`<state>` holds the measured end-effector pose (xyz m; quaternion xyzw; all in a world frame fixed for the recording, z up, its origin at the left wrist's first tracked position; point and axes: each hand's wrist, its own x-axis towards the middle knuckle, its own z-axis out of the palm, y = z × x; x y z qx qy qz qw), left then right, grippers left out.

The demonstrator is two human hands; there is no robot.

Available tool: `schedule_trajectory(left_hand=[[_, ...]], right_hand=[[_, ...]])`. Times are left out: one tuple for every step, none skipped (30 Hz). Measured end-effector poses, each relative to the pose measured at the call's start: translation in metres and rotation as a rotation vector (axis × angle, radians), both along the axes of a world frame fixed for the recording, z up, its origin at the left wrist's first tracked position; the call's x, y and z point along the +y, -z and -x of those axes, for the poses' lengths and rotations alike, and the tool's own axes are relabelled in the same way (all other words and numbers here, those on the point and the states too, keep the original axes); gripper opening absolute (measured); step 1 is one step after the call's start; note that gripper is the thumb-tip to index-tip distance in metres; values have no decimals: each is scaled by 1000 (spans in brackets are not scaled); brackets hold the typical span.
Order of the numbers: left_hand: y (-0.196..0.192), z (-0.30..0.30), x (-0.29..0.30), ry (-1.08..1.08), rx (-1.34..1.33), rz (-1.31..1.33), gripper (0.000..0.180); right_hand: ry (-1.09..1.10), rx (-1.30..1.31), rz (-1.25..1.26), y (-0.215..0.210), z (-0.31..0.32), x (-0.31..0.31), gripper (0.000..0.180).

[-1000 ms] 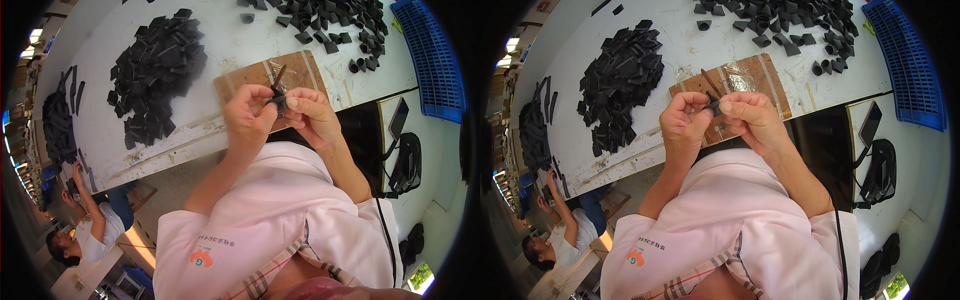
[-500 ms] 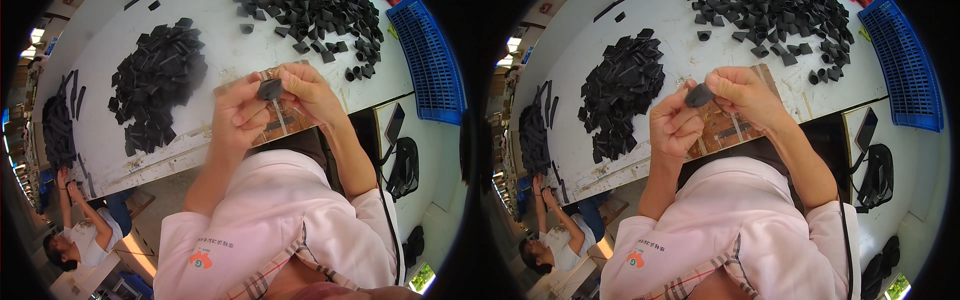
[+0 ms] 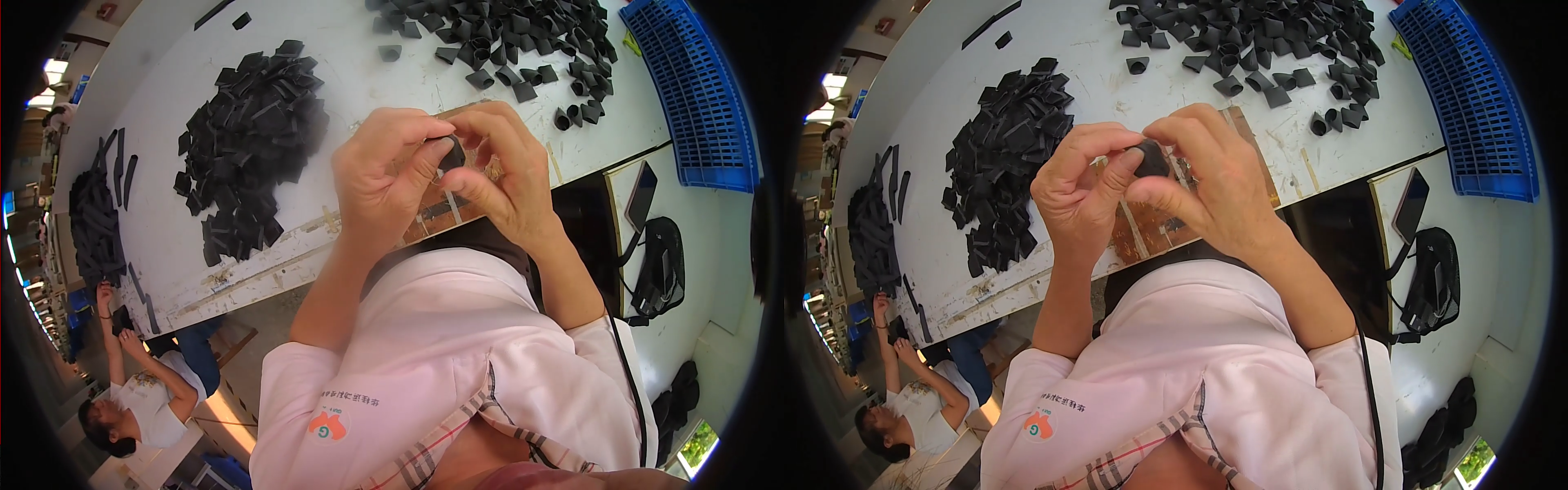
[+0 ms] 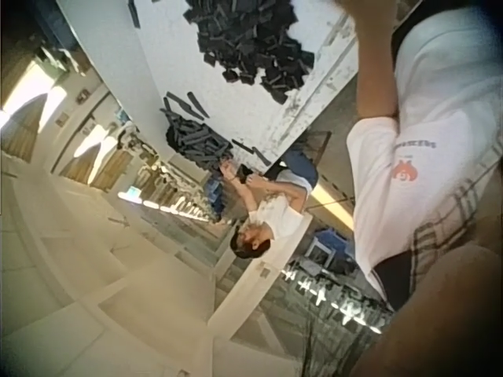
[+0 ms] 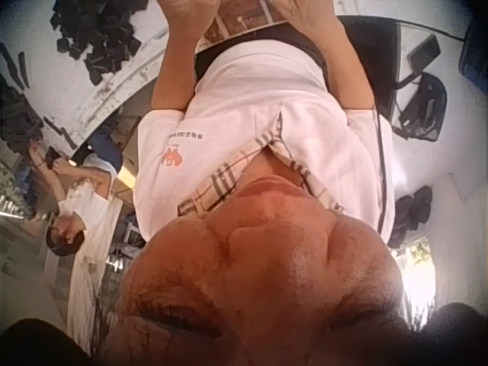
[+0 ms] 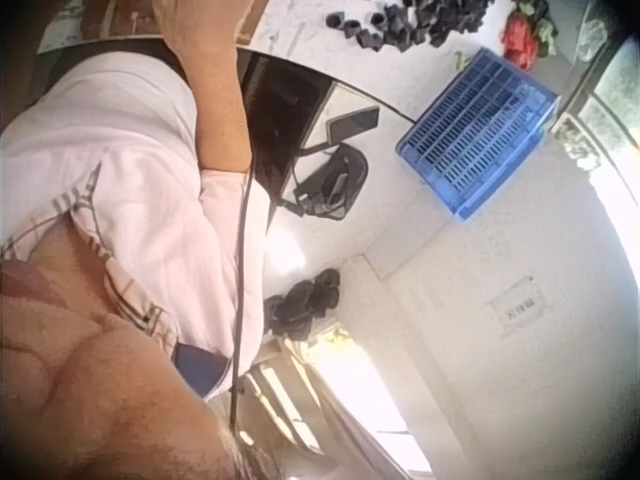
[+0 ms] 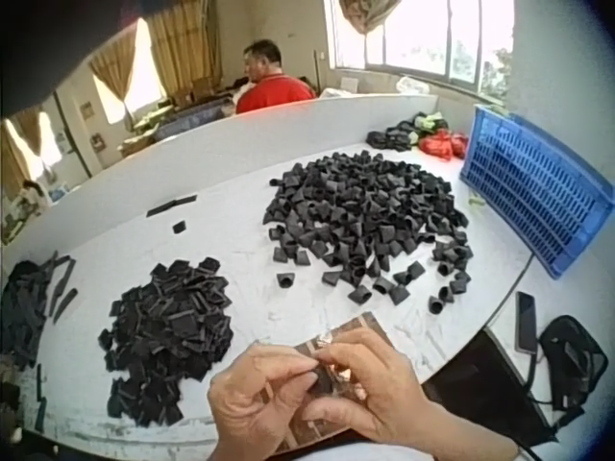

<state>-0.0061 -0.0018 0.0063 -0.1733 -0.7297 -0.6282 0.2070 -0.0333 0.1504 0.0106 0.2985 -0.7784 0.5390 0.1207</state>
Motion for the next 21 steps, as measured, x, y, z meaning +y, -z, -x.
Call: schedule_trajectory(left_hand=[[0,-2,1,4,0,0,14],[2,-5,4,-29,-24,-160,12],[3,-7,6,-63,-48,-320,10],[4,-8,6,-59,-50,-320,10],[4,-9,5,-59,-106,-519,9],[5,-9,4,-59,-162,-717,9],[6,-9,3,-68,-199,-805,9],[8,-11,3,-71,-199,-802,9],[9,-14,2,-70,-234,-831,8],[11,-16,1,-70,-268,-860,8],[11,-17,1,-71,-270,-859,8],[12,-18,3,-82,-253,-783,8],[13,-19,3,-91,-236,-707,9],[15,-21,3,-90,-236,-707,9],[16,-23,2,-95,-245,-626,8],[17,-23,2,-99,-253,-544,8],[17,-22,2,-100,-252,-545,8],[15,-19,2,-75,-258,-567,9],[14,-16,3,-50,-264,-590,9],[11,-14,1,-61,-262,-592,9],[7,-13,0,-65,-260,-398,9]], right_hand=[[-13,55,-23,-2,-3,-4,35],[-23,110,-46,-3,-5,-6,36],[-28,53,-58,-8,-7,-7,30],[-24,51,-57,-9,-7,-8,30],[4,90,-71,-9,-6,-10,26],[31,129,-83,-9,-5,-11,23],[32,128,-81,-11,-4,-10,23],[48,179,-126,-12,-4,-10,18],[63,229,-171,-12,-4,-10,15],[60,228,-167,-11,-2,-10,15],[52,247,-165,-8,0,-9,15],[43,266,-163,-5,1,-8,15],[44,264,-162,1,1,-7,15],[39,255,-124,8,1,-7,16],[35,246,-87,12,1,-6,17],[36,247,-88,12,0,-6,17],[42,238,-86,12,-1,-8,16],[47,229,-85,12,-2,-9,15],[45,230,-86,10,-2,-8,15],[43,200,-143,6,-2,-7,13],[39,170,-201,3,-2,-6,12]])
